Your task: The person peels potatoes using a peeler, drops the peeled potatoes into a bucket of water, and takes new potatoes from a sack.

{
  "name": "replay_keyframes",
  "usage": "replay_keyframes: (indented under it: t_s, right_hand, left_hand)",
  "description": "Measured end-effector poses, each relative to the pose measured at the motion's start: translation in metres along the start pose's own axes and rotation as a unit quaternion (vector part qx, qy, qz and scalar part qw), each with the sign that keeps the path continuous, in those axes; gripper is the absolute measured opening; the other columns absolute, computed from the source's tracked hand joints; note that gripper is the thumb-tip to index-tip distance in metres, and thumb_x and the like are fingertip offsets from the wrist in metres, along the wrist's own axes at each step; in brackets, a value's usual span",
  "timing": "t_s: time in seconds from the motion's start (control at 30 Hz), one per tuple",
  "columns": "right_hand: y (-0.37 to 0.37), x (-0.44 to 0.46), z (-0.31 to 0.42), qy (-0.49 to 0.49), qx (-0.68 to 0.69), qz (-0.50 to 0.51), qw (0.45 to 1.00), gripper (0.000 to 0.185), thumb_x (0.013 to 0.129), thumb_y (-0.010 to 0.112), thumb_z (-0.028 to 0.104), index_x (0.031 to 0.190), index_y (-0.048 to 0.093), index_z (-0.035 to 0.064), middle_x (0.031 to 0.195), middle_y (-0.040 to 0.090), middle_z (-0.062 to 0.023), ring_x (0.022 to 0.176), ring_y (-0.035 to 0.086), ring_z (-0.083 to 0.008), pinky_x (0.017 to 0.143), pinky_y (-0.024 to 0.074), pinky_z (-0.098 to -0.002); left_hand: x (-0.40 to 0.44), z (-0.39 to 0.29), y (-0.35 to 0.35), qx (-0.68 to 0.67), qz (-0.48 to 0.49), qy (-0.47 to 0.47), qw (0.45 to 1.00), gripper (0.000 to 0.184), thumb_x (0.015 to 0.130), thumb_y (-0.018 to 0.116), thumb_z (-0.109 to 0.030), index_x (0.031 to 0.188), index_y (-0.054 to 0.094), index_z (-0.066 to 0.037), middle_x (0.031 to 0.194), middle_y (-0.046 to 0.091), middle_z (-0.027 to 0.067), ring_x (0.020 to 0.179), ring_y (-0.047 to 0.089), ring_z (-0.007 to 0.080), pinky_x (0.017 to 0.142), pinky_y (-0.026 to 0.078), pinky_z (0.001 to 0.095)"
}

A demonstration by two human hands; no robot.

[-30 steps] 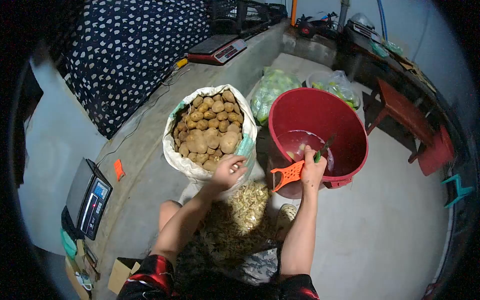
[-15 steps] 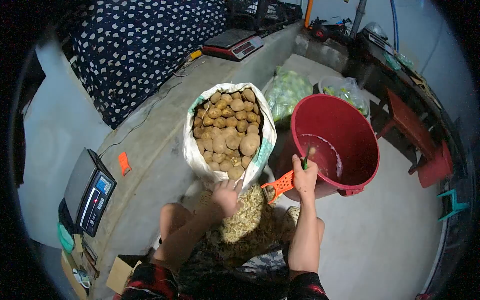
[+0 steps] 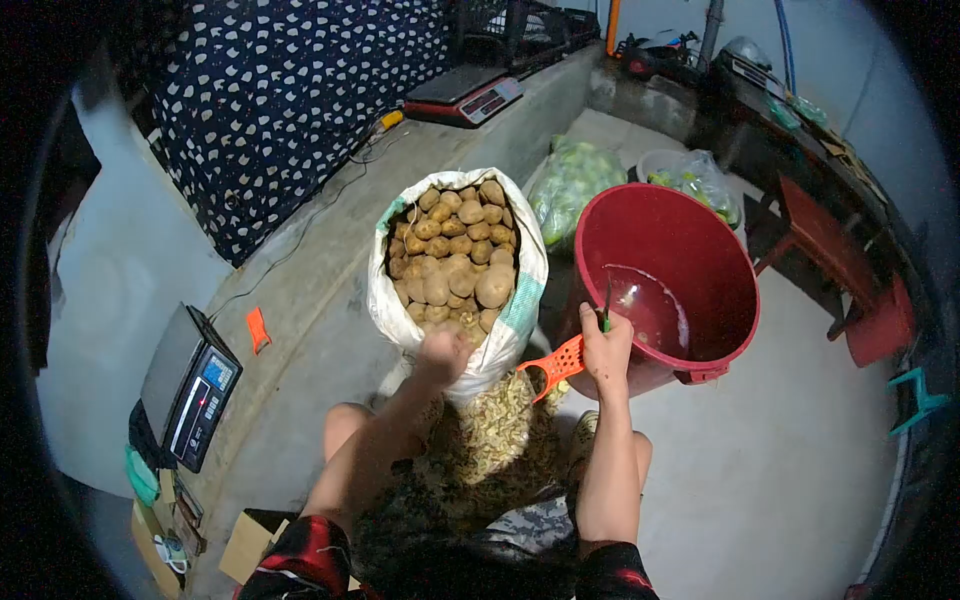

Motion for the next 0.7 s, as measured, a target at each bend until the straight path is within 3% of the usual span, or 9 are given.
replay_keyframes:
  t_s: [0.03, 0.17, 0.23, 0.47, 0.57, 0.63, 0.67, 0.7]
  right_hand:
    - [-0.002, 0.000, 0.003, -0.007, -0.003, -0.006, 1.000, 0.045, 0.089, 0.063, 0.022, 0.054, 0.041, 0.0022, 0.050, 0.035, 0.0029, 0.051, 0.032, -0.0077, 0.047, 0.0262, -0.0327]
    - [-0.009, -0.001, 0.002, -0.017, -0.019, -0.017, 1.000, 0.044, 0.088, 0.064, 0.022, 0.056, 0.044, 0.0012, 0.050, 0.036, 0.0019, 0.051, 0.033, -0.0079, 0.047, 0.0274, -0.0330]
    - [-0.012, 0.000, 0.003, -0.022, -0.020, -0.019, 0.999, 0.043, 0.088, 0.064, 0.022, 0.056, 0.044, 0.0004, 0.050, 0.036, 0.0008, 0.051, 0.034, -0.0083, 0.047, 0.0281, -0.0333]
    - [-0.012, -0.003, 0.002, -0.037, -0.031, -0.015, 0.999, 0.041, 0.086, 0.064, 0.021, 0.058, 0.046, -0.0026, 0.050, 0.035, -0.0047, 0.051, 0.035, -0.0097, 0.048, 0.0303, -0.0347]
    - [-0.012, -0.006, 0.009, -0.039, -0.039, -0.012, 0.998, 0.041, 0.086, 0.065, 0.022, 0.059, 0.047, -0.0039, 0.050, 0.037, -0.0081, 0.050, 0.036, -0.0116, 0.048, 0.0313, -0.0360]
    - [-0.012, -0.006, 0.005, -0.055, -0.049, -0.016, 0.997, 0.041, 0.086, 0.065, 0.022, 0.060, 0.047, -0.0043, 0.050, 0.039, -0.0097, 0.050, 0.037, -0.0128, 0.048, 0.0317, -0.0366]
    - [-0.012, -0.005, 0.004, -0.070, -0.061, -0.017, 0.996, 0.041, 0.085, 0.065, 0.023, 0.060, 0.048, -0.0048, 0.049, 0.040, -0.0113, 0.050, 0.037, -0.0139, 0.048, 0.0322, -0.0372]
    - [-0.012, -0.005, 0.004, -0.069, -0.061, -0.021, 0.996, 0.041, 0.085, 0.065, 0.023, 0.060, 0.048, -0.0048, 0.049, 0.040, -0.0113, 0.050, 0.037, -0.0139, 0.048, 0.0322, -0.0372]
  left_hand:
    - [0.003, -0.011, -0.015, 0.045, -0.074, 0.020, 0.996, 0.054, 0.077, 0.071, -0.030, 0.122, 0.057, -0.003, 0.110, 0.056, 0.0210, 0.103, 0.053, 0.0375, 0.091, 0.044, 0.0460]
    - [0.005, -0.021, -0.010, 0.145, -0.124, 0.072, 0.979, 0.052, 0.078, 0.070, -0.028, 0.121, 0.057, -0.004, 0.110, 0.055, 0.0223, 0.102, 0.053, 0.0415, 0.092, 0.044, 0.0472]
    - [0.006, -0.026, -0.007, 0.164, -0.062, 0.048, 0.983, 0.052, 0.078, 0.070, -0.026, 0.122, 0.056, -0.004, 0.111, 0.055, 0.0220, 0.105, 0.053, 0.0436, 0.094, 0.043, 0.0477]
    - [0.012, -0.021, -0.005, 0.135, -0.008, 0.005, 0.991, 0.056, 0.079, 0.069, -0.026, 0.125, 0.052, -0.001, 0.118, 0.056, 0.0262, 0.114, 0.051, 0.0436, 0.097, 0.042, 0.0483]
    - [0.013, -0.008, -0.009, 0.096, 0.006, 0.001, 0.995, 0.049, 0.083, 0.067, -0.024, 0.122, 0.053, 0.002, 0.119, 0.059, 0.0233, 0.110, 0.056, 0.0390, 0.094, 0.044, 0.0455]
    - [0.026, 0.028, 0.000, -0.197, 0.007, -0.038, 0.980, 0.047, 0.087, 0.066, -0.025, 0.123, 0.051, 0.001, 0.117, 0.061, 0.0183, 0.104, 0.060, 0.0354, 0.086, 0.048, 0.0446]
    - [0.015, 0.008, -0.014, -0.376, 0.073, -0.106, 0.918, 0.044, 0.093, 0.057, -0.018, 0.131, 0.045, 0.001, 0.125, 0.058, 0.0178, 0.110, 0.059, 0.0310, 0.088, 0.050, 0.0425]
    - [0.007, -0.003, -0.024, -0.374, 0.076, -0.104, 0.918, 0.044, 0.093, 0.057, -0.018, 0.131, 0.045, 0.001, 0.125, 0.058, 0.0178, 0.110, 0.059, 0.0310, 0.088, 0.050, 0.0425]
Point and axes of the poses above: each hand's wrist, its own x-axis towards the middle knuckle, its own y-axis out of the palm, z = x × y, the point moved 3 cm from there along x, towards the middle knuckle
